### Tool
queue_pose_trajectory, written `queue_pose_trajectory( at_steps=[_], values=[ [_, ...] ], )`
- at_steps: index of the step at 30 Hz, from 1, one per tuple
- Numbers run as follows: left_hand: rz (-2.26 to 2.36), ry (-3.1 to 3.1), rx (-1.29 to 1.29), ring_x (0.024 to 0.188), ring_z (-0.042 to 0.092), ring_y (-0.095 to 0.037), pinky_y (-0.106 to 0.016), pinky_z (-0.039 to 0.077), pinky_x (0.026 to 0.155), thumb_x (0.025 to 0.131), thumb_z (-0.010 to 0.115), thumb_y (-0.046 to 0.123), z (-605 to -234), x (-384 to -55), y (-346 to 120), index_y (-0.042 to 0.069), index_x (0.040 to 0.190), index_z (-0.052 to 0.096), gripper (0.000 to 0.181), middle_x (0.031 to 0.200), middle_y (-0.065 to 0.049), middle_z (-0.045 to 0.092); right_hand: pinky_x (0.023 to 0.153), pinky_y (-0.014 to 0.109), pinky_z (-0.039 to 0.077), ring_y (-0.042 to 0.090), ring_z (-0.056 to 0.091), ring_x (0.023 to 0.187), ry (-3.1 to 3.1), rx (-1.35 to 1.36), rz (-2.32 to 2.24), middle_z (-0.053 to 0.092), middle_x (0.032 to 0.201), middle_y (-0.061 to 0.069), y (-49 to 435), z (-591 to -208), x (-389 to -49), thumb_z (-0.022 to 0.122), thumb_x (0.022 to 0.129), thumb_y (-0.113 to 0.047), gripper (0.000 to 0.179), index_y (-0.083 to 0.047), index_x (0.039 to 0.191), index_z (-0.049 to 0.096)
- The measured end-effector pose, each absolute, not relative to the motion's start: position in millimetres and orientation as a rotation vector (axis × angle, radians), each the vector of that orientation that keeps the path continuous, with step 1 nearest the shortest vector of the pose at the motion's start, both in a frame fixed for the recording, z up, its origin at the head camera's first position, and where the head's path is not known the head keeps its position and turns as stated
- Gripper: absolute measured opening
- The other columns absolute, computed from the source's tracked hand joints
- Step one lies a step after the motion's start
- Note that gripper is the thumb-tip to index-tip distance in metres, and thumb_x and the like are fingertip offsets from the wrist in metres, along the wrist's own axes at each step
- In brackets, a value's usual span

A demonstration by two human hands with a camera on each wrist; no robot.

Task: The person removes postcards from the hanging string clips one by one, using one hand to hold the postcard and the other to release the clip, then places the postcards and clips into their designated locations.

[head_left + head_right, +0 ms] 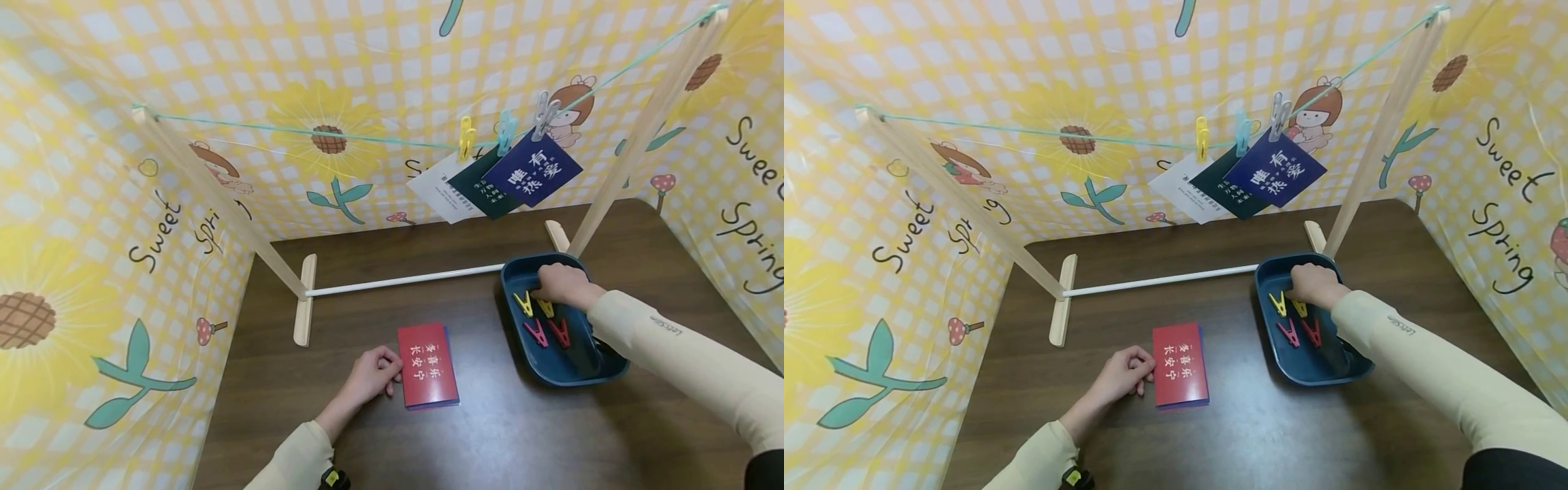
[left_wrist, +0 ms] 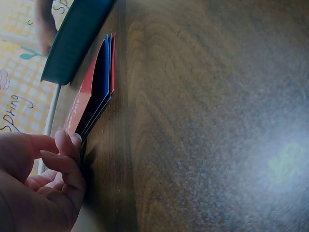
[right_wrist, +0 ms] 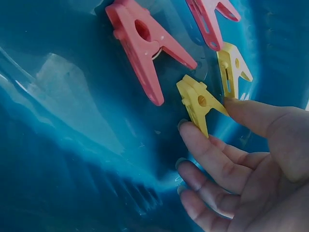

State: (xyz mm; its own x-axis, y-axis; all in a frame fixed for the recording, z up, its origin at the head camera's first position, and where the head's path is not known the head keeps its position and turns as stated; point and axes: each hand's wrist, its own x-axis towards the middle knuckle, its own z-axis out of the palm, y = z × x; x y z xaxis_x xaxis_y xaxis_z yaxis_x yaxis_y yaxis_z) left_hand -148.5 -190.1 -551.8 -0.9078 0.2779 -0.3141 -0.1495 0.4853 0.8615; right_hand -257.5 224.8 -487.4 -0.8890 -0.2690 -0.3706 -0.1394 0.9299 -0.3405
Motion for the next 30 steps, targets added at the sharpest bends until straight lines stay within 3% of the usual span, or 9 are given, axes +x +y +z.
queue_pose_trajectory(
  at_steps=[16, 25, 30],
  values=[
    [1.423, 2.337, 0.107, 0.049, 0.063, -0.013, -0.024, 0.046, 0.046, 0.103, 0.064, 0.013, -553, -148, -188, 0.001, 0.099, 0.066, 0.013, 0.071, -0.004, 0.07, 0.054, 0.029, 0.045, 0.02, 0.058, 0.062, 2.671, -0.236, -0.406, 0.057, 0.067, 0.006, 223, -481, -257, 0.068, 0.099, -0.023, 0.028, -0.003, 0.079, 0.067],
    [1.449, 2.306, 0.088, 0.049, 0.062, -0.012, -0.023, 0.046, 0.046, 0.104, 0.061, 0.01, -551, -149, -188, 0.0, 0.101, 0.065, 0.011, 0.072, -0.005, 0.071, 0.07, 0.044, 0.049, 0.025, 0.058, 0.067, 2.726, -0.257, -0.308, 0.057, 0.066, 0.005, 224, -472, -254, 0.07, 0.098, -0.027, 0.03, -0.004, 0.078, 0.067],
    [1.436, 2.303, 0.081, 0.049, 0.062, -0.011, -0.023, 0.045, 0.046, 0.105, 0.061, 0.011, -550, -149, -188, 0.001, 0.101, 0.064, 0.011, 0.072, -0.006, 0.071, 0.069, 0.043, 0.044, 0.025, 0.056, 0.066, 2.759, -0.249, -0.285, 0.053, 0.064, 0.005, 224, -467, -250, 0.069, 0.098, -0.028, 0.034, -0.007, 0.072, 0.063]
  ],
)
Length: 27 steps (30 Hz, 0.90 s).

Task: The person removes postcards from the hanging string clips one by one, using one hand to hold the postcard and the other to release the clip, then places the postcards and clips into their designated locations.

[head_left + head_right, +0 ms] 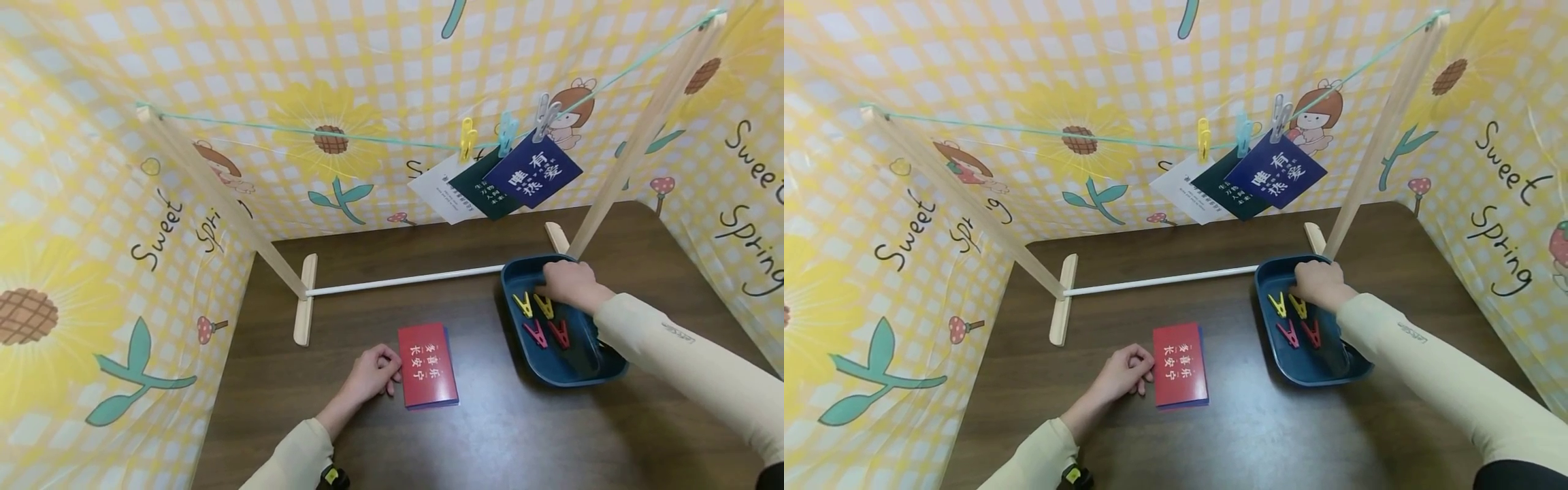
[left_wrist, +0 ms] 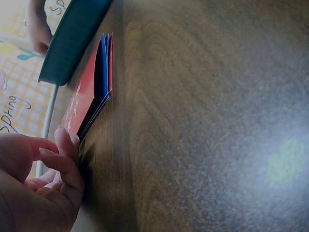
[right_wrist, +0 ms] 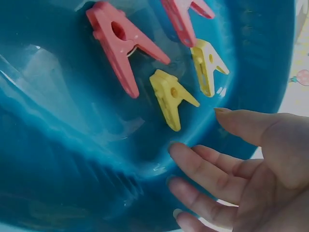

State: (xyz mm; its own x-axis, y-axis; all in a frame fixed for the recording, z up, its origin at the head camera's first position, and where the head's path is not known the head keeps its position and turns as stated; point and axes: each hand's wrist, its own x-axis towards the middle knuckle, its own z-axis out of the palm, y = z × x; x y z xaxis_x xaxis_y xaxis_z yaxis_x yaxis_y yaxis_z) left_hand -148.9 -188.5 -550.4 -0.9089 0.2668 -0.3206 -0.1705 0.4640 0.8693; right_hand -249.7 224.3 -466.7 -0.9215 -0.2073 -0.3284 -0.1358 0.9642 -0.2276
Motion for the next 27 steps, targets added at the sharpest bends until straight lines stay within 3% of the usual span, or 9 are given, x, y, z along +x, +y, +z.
queue_pose_trajectory(
  at_steps=[14, 22, 27],
  values=[
    [1.42, 2.293, 0.124, 0.049, 0.061, -0.011, -0.024, 0.047, 0.046, 0.105, 0.061, 0.012, -545, -150, -188, 0.0, 0.102, 0.065, 0.013, 0.074, -0.008, 0.072, 0.051, 0.034, 0.04, 0.019, 0.053, 0.057, 2.943, -0.371, -0.308, 0.056, 0.065, 0.002, 220, -448, -216, 0.073, 0.097, -0.028, 0.029, -0.003, 0.086, 0.063],
    [1.337, 2.233, 0.145, 0.052, 0.062, -0.008, -0.025, 0.053, 0.049, 0.105, 0.061, 0.015, -532, -155, -194, -0.002, 0.102, 0.067, 0.018, 0.077, -0.009, 0.072, 0.051, 0.037, 0.052, 0.022, 0.058, 0.066, 3.057, -0.415, -0.419, 0.066, 0.085, 0.013, 211, -438, -198, 0.075, 0.096, -0.024, 0.029, 0.003, 0.103, 0.068],
    [1.323, 2.327, 0.15, 0.052, 0.062, -0.01, -0.03, 0.055, 0.05, 0.105, 0.063, 0.015, -526, -162, -195, -0.002, 0.103, 0.068, 0.018, 0.078, -0.009, 0.073, 0.053, 0.036, 0.056, 0.02, 0.063, 0.066, 3.152, -0.592, -0.52, 0.071, 0.09, 0.013, 202, -428, -192, 0.077, 0.094, -0.019, 0.024, 0.0, 0.106, 0.07]
  ],
)
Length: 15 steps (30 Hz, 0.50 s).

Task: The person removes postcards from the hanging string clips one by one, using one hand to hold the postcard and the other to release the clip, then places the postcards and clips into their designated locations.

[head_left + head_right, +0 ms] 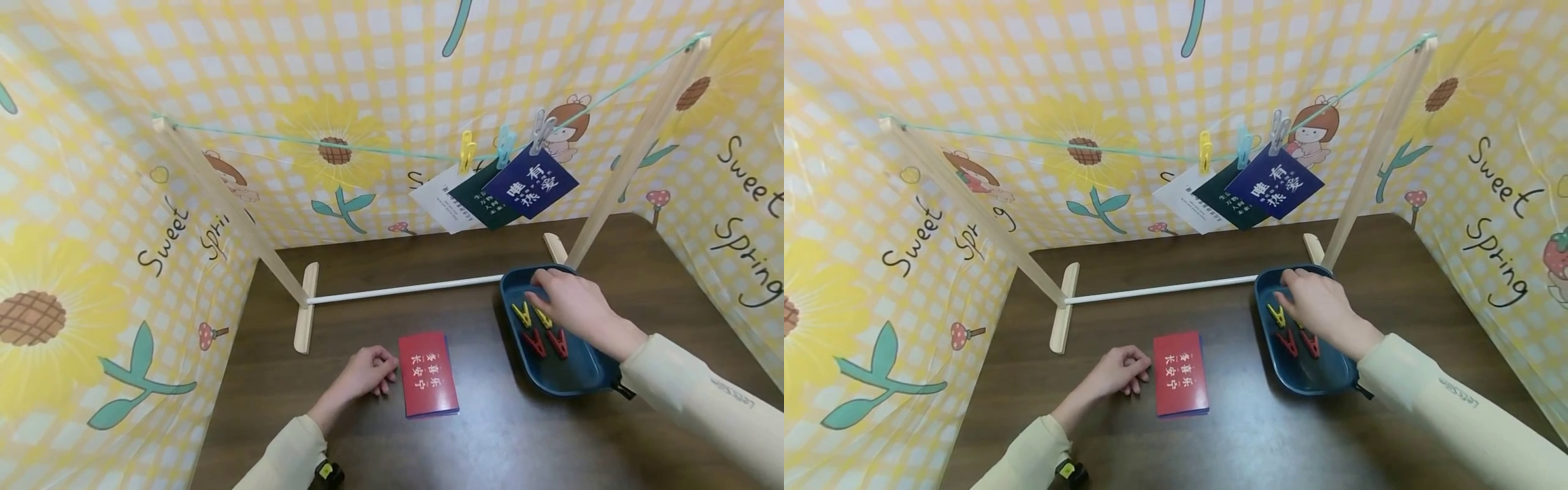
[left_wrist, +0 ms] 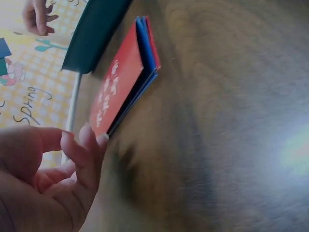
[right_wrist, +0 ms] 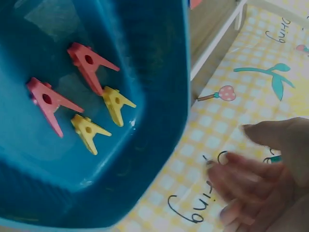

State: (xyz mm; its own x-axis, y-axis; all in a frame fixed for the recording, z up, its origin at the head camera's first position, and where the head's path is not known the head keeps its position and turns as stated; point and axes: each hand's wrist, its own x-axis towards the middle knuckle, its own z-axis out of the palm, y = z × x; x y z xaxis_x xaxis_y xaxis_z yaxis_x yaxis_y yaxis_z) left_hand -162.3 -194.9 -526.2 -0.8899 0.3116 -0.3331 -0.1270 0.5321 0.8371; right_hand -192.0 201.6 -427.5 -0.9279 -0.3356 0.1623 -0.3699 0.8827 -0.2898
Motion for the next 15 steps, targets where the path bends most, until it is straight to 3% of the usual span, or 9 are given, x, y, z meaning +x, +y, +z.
queue_pose_trajectory(
  at_steps=[4, 11, 15],
  values=[
    [1.357, 2.48, 0.159, 0.053, 0.064, -0.015, -0.028, 0.052, 0.049, 0.104, 0.064, 0.015, -520, -172, -192, 0.001, 0.103, 0.069, 0.015, 0.078, -0.011, 0.073, 0.056, 0.036, 0.057, 0.018, 0.065, 0.067, -2.755, 0.736, 0.498, 0.073, 0.092, 0.009, 194, -422, -191, 0.081, 0.09, -0.013, 0.02, -0.004, 0.106, 0.071],
    [1.603, 2.602, 0.222, 0.061, 0.069, -0.027, -0.022, 0.05, 0.055, 0.101, 0.069, 0.011, -502, -190, -180, 0.002, 0.107, 0.072, 0.012, 0.088, -0.022, 0.073, 0.063, 0.039, 0.061, 0.021, 0.071, 0.076, -2.503, 0.974, 0.47, 0.074, 0.096, 0.008, 186, -412, -196, 0.087, 0.082, -0.008, 0.032, -0.006, 0.11, 0.071],
    [1.717, 2.606, 0.268, 0.067, 0.071, -0.034, -0.021, 0.048, 0.056, 0.1, 0.071, 0.014, -492, -198, -173, 0.003, 0.11, 0.073, 0.015, 0.095, -0.019, 0.075, 0.067, 0.039, 0.061, 0.021, 0.072, 0.082, -2.445, 1.074, 0.453, 0.075, 0.099, 0.007, 181, -392, -202, 0.089, 0.08, -0.009, 0.035, -0.008, 0.111, 0.072]
  ],
)
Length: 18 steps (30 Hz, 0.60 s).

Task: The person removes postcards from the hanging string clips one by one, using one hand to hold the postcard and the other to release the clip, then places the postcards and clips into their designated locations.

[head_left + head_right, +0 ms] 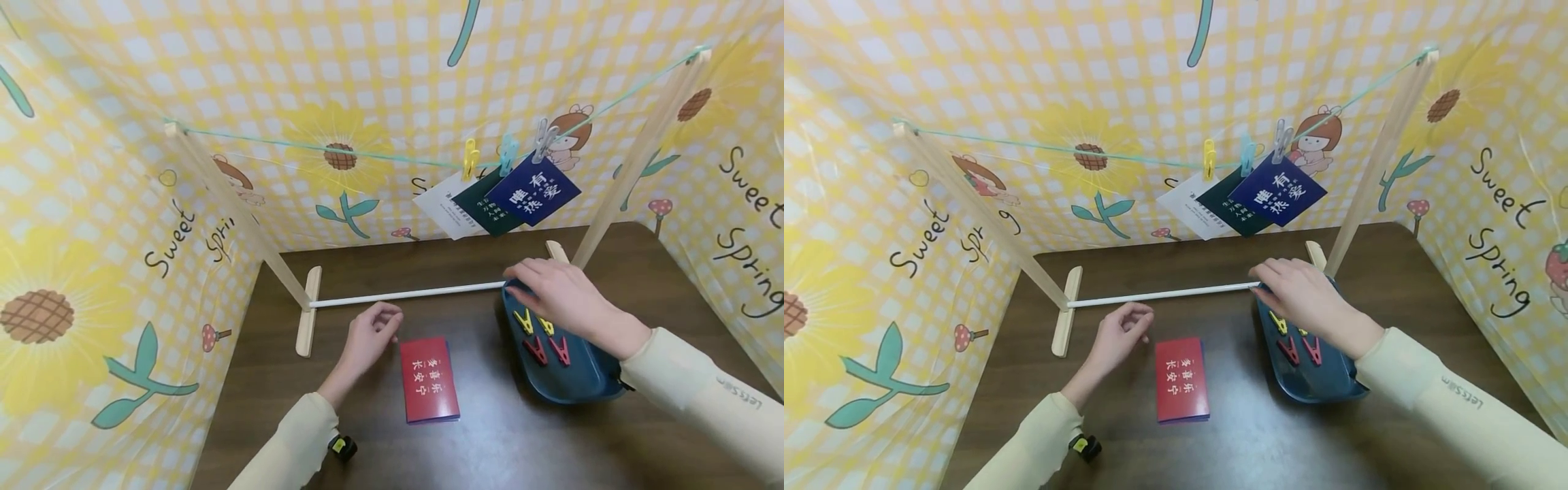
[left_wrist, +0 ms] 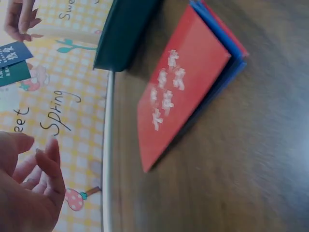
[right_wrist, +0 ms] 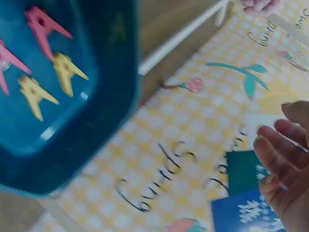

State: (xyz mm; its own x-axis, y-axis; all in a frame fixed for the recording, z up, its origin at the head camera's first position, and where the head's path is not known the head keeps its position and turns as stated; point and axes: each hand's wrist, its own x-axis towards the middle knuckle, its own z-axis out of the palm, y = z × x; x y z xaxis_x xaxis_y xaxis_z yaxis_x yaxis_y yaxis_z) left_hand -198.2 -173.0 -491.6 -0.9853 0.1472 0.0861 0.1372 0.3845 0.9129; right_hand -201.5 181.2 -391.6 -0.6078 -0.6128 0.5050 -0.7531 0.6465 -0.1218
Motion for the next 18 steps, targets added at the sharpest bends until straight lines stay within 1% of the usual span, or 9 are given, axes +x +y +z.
queue_pose_trajectory(
  at_steps=[3, 6, 10, 14, 18],
  values=[
    [1.765, 2.611, 0.305, 0.069, 0.071, -0.037, -0.021, 0.048, 0.056, 0.099, 0.073, 0.017, -486, -204, -165, 0.004, 0.113, 0.074, 0.018, 0.096, -0.012, 0.075, 0.07, 0.04, 0.061, 0.022, 0.072, 0.085, -2.396, 1.166, 0.418, 0.075, 0.1, 0.007, 178, -372, -207, 0.09, 0.079, -0.01, 0.036, -0.007, 0.11, 0.072],
    [1.829, 2.608, 0.341, 0.07, 0.071, -0.038, -0.022, 0.051, 0.057, 0.099, 0.073, 0.017, -480, -211, -157, 0.005, 0.113, 0.074, 0.019, 0.096, -0.009, 0.075, 0.071, 0.041, 0.06, 0.024, 0.071, 0.087, -2.317, 1.256, 0.367, 0.074, 0.102, 0.008, 175, -352, -215, 0.09, 0.078, -0.01, 0.038, -0.006, 0.111, 0.072],
    [1.92, 2.576, 0.393, 0.069, 0.072, -0.037, -0.023, 0.055, 0.06, 0.099, 0.073, 0.017, -470, -222, -147, 0.006, 0.114, 0.074, 0.018, 0.099, -0.01, 0.075, 0.07, 0.041, 0.058, 0.026, 0.069, 0.086, -2.228, 1.309, 0.315, 0.074, 0.102, 0.008, 168, -326, -225, 0.088, 0.08, -0.011, 0.037, -0.005, 0.112, 0.071],
    [1.97, 2.564, 0.457, 0.067, 0.071, -0.03, -0.023, 0.052, 0.056, 0.099, 0.073, 0.016, -458, -232, -139, 0.006, 0.114, 0.073, 0.018, 0.102, -0.011, 0.076, 0.07, 0.042, 0.057, 0.027, 0.068, 0.084, -2.192, 1.321, 0.263, 0.073, 0.101, 0.009, 161, -304, -233, 0.087, 0.083, -0.012, 0.034, -0.005, 0.112, 0.071],
    [1.993, 2.567, 0.491, 0.066, 0.07, -0.027, -0.022, 0.048, 0.054, 0.1, 0.073, 0.017, -449, -242, -132, 0.006, 0.115, 0.073, 0.019, 0.104, -0.01, 0.077, 0.072, 0.043, 0.057, 0.029, 0.068, 0.086, -2.181, 1.322, 0.206, 0.073, 0.102, 0.011, 154, -285, -239, 0.086, 0.085, -0.013, 0.032, -0.004, 0.111, 0.072]
  ],
)
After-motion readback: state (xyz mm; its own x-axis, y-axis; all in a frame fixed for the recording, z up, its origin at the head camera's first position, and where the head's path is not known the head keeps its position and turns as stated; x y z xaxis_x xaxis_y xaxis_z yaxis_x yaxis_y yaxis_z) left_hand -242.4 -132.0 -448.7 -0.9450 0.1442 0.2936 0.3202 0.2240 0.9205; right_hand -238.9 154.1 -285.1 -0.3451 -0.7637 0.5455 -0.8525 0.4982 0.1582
